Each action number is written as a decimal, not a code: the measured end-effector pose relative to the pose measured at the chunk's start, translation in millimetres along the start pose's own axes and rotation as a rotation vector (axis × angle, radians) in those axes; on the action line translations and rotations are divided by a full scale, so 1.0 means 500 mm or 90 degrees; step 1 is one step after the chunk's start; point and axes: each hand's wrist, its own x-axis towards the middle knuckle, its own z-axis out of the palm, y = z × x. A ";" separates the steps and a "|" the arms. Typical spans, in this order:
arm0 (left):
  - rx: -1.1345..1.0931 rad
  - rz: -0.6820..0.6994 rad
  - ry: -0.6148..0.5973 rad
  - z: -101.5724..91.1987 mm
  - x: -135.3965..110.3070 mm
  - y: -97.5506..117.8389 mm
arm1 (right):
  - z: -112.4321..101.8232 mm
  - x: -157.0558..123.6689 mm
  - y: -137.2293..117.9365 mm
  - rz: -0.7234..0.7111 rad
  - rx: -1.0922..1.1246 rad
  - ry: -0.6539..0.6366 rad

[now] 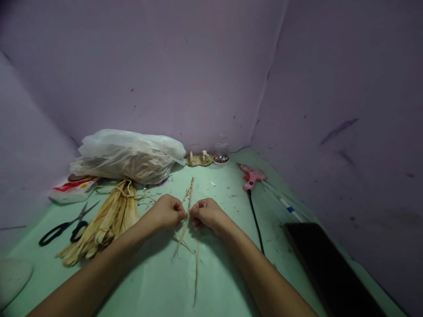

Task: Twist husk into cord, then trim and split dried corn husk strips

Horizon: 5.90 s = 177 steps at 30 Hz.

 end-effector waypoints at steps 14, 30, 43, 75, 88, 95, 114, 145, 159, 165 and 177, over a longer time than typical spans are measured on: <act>0.102 0.066 0.047 -0.001 -0.037 0.029 | -0.012 0.000 0.004 -0.017 0.040 -0.053; -0.476 -0.164 -0.214 0.015 0.015 -0.007 | -0.016 0.007 0.010 -0.068 -0.018 -0.078; -0.405 -0.131 -0.163 0.020 0.027 -0.021 | -0.029 -0.001 0.005 -0.203 -0.221 -0.064; -0.375 -0.158 -0.100 0.028 0.011 -0.008 | 0.024 -0.078 -0.045 -0.160 -0.695 -0.001; -0.347 -0.083 -0.150 0.019 0.018 -0.014 | 0.020 -0.024 -0.027 0.055 -0.032 0.003; -0.256 -0.050 -0.094 0.026 0.021 -0.021 | 0.003 0.003 0.002 0.004 -0.092 0.047; 0.331 0.109 0.014 0.047 -0.086 0.052 | 0.018 -0.003 0.007 0.029 -0.009 0.017; -0.407 -0.146 -0.184 0.015 0.020 -0.013 | -0.013 -0.004 0.023 -0.281 -0.359 0.005; -0.383 -0.107 -0.153 0.020 0.013 -0.018 | -0.013 -0.021 0.014 -0.374 -0.571 0.070; -0.378 -0.091 -0.159 0.021 0.011 -0.021 | -0.014 -0.026 0.016 -0.390 -0.585 0.062; -0.370 -0.072 -0.084 0.032 0.016 -0.016 | -0.015 -0.043 -0.004 -0.332 -0.754 0.127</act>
